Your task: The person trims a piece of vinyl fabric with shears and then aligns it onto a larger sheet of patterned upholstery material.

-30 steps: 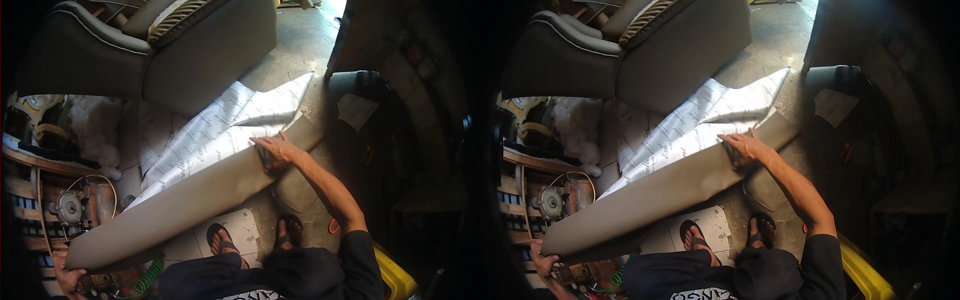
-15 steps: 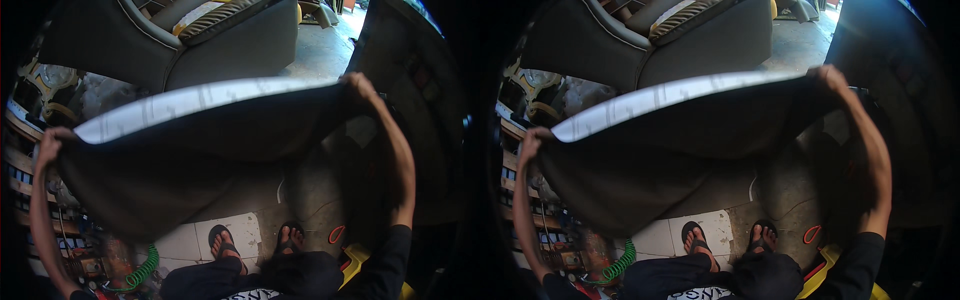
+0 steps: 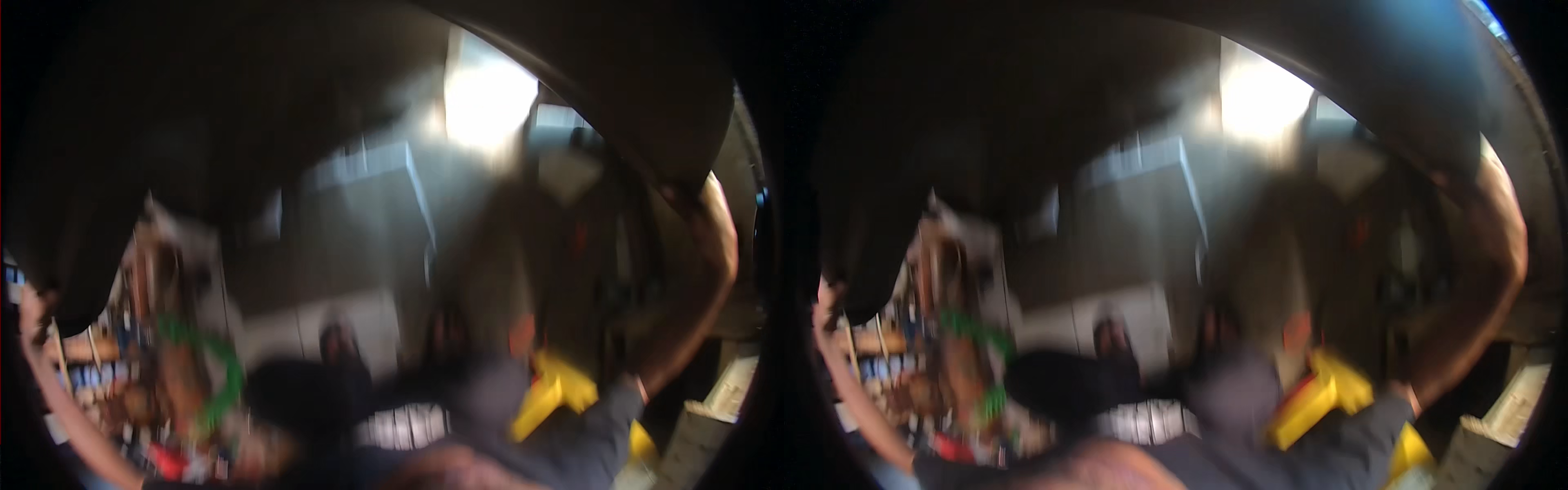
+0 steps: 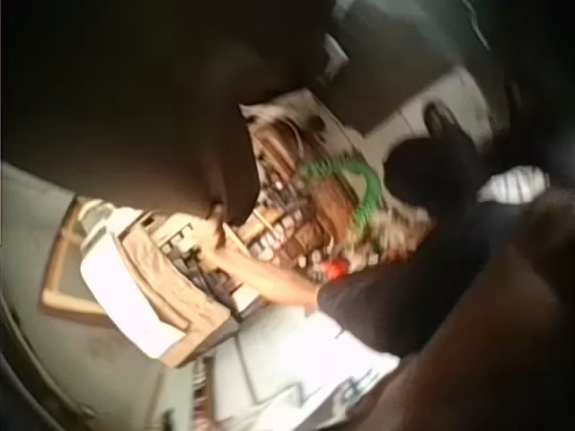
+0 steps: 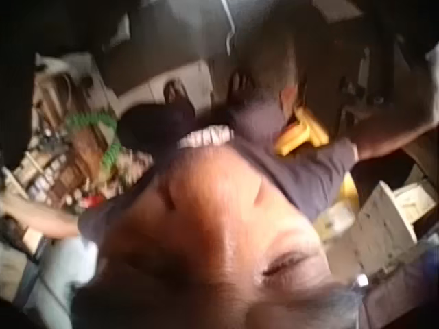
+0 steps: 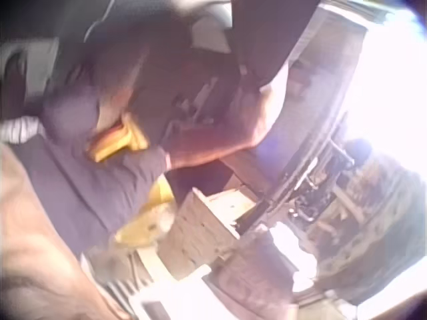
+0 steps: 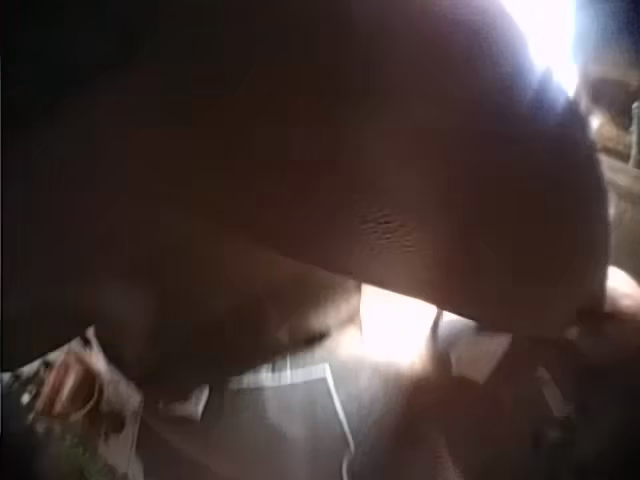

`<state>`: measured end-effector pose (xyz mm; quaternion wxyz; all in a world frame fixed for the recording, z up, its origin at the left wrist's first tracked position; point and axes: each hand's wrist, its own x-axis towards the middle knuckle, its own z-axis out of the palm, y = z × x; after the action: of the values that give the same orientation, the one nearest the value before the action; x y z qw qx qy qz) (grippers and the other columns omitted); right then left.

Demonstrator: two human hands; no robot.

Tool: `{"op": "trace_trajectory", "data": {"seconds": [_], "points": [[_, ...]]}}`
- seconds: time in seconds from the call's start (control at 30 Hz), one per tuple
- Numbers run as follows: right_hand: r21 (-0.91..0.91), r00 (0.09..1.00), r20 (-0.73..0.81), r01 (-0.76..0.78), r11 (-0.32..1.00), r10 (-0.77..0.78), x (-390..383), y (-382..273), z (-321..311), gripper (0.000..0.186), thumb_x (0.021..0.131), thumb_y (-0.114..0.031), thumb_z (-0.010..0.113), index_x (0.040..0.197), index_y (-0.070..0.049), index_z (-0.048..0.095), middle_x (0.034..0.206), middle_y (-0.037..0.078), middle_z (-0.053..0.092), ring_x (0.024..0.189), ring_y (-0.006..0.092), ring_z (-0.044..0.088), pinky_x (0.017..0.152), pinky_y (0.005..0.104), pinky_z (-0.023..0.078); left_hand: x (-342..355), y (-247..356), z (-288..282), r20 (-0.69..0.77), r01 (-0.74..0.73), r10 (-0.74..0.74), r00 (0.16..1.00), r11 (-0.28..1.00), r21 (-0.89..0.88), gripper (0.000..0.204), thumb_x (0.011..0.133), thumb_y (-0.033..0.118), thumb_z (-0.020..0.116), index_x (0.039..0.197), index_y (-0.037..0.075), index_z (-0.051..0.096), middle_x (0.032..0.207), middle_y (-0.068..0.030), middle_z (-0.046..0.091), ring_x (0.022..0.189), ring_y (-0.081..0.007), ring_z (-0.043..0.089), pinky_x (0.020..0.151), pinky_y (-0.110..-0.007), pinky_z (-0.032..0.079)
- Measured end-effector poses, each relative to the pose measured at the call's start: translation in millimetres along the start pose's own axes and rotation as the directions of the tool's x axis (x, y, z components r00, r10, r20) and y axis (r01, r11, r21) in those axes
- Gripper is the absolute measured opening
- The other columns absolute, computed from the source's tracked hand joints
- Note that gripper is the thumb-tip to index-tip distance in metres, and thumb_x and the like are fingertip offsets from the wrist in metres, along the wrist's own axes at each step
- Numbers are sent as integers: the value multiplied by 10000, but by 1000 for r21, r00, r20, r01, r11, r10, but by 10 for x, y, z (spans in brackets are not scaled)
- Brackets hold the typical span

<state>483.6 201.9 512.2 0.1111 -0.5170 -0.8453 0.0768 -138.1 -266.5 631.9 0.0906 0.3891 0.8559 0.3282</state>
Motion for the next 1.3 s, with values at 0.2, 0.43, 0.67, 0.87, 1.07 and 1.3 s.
{"op": "trace_trajectory", "data": {"seconds": [0.2, 0.43, 0.67, 0.87, 1.07, 1.3], "points": [[-193, 698, 689, 438, 878, -196, -144, 74, 1800, 153, 924, -156, 585, 1026, -78, 669, 969, 42, 720, 882, 266, 689, 782, 393, 540, -319, -1755, 583, 617, 81, -582, 530, 759, 646, 507, 663, 447, 877, 949, 43, 768, 848, -120, 744, 809, -183, 701, 751, -343, 550], [-123, 689, 725, 126, 984, 2, -644, -513, 1352, 188, 752, -169, 659, 909, -128, 755, 815, 98, 717, 793, 268, 701, 717, 359, 543, -356, -1740, 549, 520, 342, -845, 125, 528, 777, 564, 710, 414, 876, 1096, 27, 733, 1000, -42, 742, 878, -107, 660, 767, -256, 524], [456, 974, -225, 112, 883, -8, -880, -967, 1687, 143, 714, -160, 641, 653, -31, 636, 567, 61, 525, 505, 155, 541, 481, 271, 389, -334, -1912, 624, 461, 231, -887, 5, 450, 863, 575, 678, 467, 881, 1027, 27, 758, 913, -42, 747, 791, -116, 660, 720, -262, 520], [416, 996, 54, 38, 908, -66, -583, -776, 1911, 106, 724, -150, 655, 695, -49, 672, 621, 56, 579, 543, 146, 565, 532, 257, 435, 97, -1946, 862, 592, 269, -704, 391, 703, 658, 587, 652, 491, 874, 983, 20, 761, 880, -71, 748, 788, -152, 689, 711, -302, 532], [453, 981, 187, -44, 891, -47, -580, -474, 2050, 82, 733, -140, 669, 737, -67, 708, 674, 51, 634, 580, 137, 589, 584, 242, 482, 517, -1945, 1232, 562, 64, -752, 343, 616, 785, 640, 676, 564, 834, 1021, 31, 749, 871, -116, 742, 791, -194, 697, 730, -321, 527], [321, 868, 496, -151, 935, -31, -829, -216, 1998, 97, 754, -133, 689, 809, -91, 757, 741, 38, 697, 616, 119, 615, 626, 229, 531, 11, -1762, 2150, 393, -340, -910, 134, 330, 880, 815, 634, 610, 847, 1184, 29, 693, 1202, -126, 682, 1087, -257, 642, 939, -354, 490]]}}
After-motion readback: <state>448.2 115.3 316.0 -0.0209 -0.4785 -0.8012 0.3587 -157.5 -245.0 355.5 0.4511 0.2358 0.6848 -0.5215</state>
